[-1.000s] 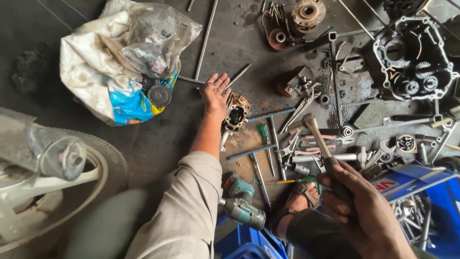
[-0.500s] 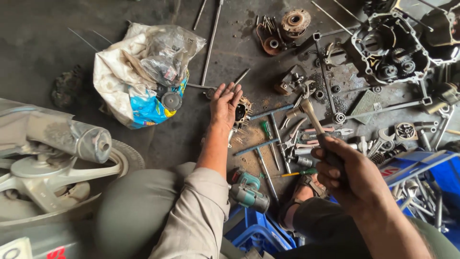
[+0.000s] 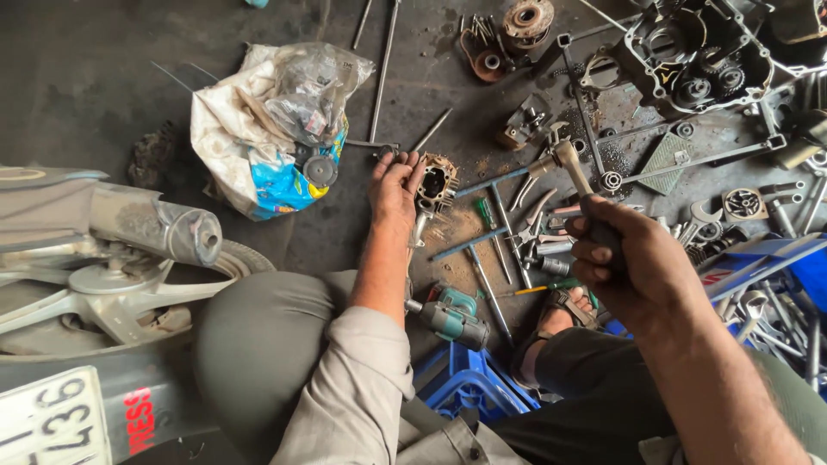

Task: The recorder is seen repairing and cleaning various motorcycle engine components using different tools and a hammer.

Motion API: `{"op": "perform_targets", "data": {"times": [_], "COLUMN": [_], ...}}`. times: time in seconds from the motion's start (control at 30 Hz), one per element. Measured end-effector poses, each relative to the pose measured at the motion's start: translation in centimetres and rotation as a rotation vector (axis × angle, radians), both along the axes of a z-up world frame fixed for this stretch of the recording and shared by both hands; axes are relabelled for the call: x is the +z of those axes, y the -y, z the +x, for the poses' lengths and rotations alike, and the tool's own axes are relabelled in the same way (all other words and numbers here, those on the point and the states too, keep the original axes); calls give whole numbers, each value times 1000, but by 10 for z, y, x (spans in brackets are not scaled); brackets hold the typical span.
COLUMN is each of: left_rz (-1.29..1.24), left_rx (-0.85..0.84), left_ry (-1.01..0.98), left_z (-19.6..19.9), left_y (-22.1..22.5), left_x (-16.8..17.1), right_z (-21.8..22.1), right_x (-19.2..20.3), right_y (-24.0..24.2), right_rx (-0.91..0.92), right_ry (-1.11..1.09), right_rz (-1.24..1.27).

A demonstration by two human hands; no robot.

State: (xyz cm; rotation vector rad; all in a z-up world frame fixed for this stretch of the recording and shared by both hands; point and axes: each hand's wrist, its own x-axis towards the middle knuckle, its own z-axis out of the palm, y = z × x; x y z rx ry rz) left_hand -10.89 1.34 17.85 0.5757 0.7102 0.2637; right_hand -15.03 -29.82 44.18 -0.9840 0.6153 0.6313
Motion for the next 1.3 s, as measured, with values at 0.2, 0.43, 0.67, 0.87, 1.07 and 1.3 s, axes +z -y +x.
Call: {"op": "perform_targets", "data": {"times": [0.2, 0.43, 0.67, 0.87, 1.07, 1.3], "left_rz": [-25, -752, -1011, -627, -240, 11], "left_rx": [-61, -486, -511, -529, -411, -370], "left_ry": [102, 1169, 1255, 889, 601, 560], "left_z": [-11, -59, -112, -136, -142, -142], "left_y": [24, 55, 69, 73, 69, 65], "left_x": [131, 312, 323, 298, 277, 270], "right_z": [-3, -28, -24, -49, -60, -59], "right_x": [11, 47, 19, 15, 28, 22], "right_y": [-2, -20, -29, -55, -71, -76], "right_rx": [-21, -43, 63, 128, 268, 222], "right_ry": [22, 457, 566, 443, 632, 542], "right_rz": [61, 23, -153, -51, -35, 27]}}
